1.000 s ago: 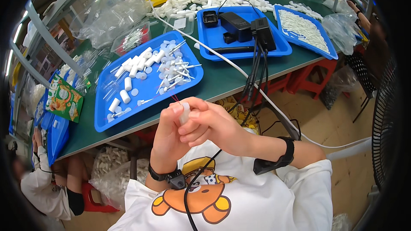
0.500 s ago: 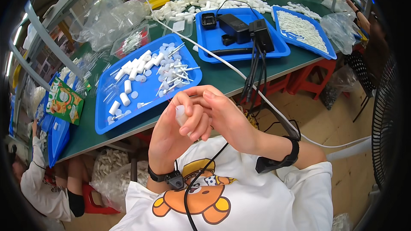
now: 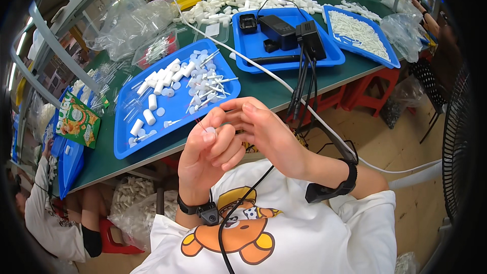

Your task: The person assembles small white plastic components by hand at a factory workstation. They repeatedly pick up cylindrical bodies and caps, insert a thin rod into the body, and snap the cap on, placing the finished units into a blue tray. The person also handles clear plastic bags and sorts parts from a pile on the table.

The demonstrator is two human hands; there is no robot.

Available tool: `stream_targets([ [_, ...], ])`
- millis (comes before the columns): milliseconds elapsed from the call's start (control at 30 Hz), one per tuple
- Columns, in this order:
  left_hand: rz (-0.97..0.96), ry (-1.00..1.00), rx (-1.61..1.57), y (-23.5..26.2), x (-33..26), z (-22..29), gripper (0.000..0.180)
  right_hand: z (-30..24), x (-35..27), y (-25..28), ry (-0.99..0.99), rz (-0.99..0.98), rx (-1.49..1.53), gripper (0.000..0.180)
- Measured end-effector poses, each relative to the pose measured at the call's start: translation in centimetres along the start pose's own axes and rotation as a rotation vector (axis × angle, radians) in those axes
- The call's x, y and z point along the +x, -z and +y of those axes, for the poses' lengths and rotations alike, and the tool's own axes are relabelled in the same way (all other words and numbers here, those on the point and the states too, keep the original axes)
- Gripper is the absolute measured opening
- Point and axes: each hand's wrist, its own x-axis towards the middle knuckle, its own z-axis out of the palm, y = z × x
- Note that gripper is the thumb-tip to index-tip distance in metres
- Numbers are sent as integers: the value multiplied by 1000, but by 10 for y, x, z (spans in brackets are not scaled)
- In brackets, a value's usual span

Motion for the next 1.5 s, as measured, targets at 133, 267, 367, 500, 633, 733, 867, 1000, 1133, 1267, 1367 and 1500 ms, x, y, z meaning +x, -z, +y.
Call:
stream_targets([
  [133, -49, 57, -99, 5, 0, 4, 29, 0, 0, 1, 5, -9, -3, 54],
  [267, -95, 68, -205, 8, -1, 3, 49, -1, 1, 1, -12, -11, -8, 56],
  [367, -83, 70, -222, 9, -3, 3, 57, -1, 1, 1, -9, -22, -27, 58],
  [500, 17, 74, -184, -2, -3, 4, 63, 1, 2, 3, 49, -51, -140, 52],
  [633, -90, 85, -189, 2, -5, 4, 58, -2, -1, 3, 97, -49, -234, 40],
  [733, -169, 123, -77, 4, -7, 9, 40, -4, -2, 2, 139, -26, -269, 41],
  [867, -196, 109, -225, 3, -6, 8, 36, -5, -4, 2, 172, -24, -300, 41],
  [1000, -226, 96, -252, 8, -6, 5, 36, -5, -5, 2, 164, -45, -307, 41],
  [1133, -267, 110, -269, 15, -5, 3, 41, -7, -6, 0, 168, -60, -314, 42],
  [1267, -280, 123, -378, 9, -4, 2, 72, -6, -6, 0, 207, -34, -374, 44],
  [1367, -217, 154, -372, 2, -6, 5, 96, -6, -5, -1, 295, 17, -489, 49],
  [1500, -78, 82, -263, -4, -9, 4, 94, -17, -1, -4, 505, 20, -975, 56],
])
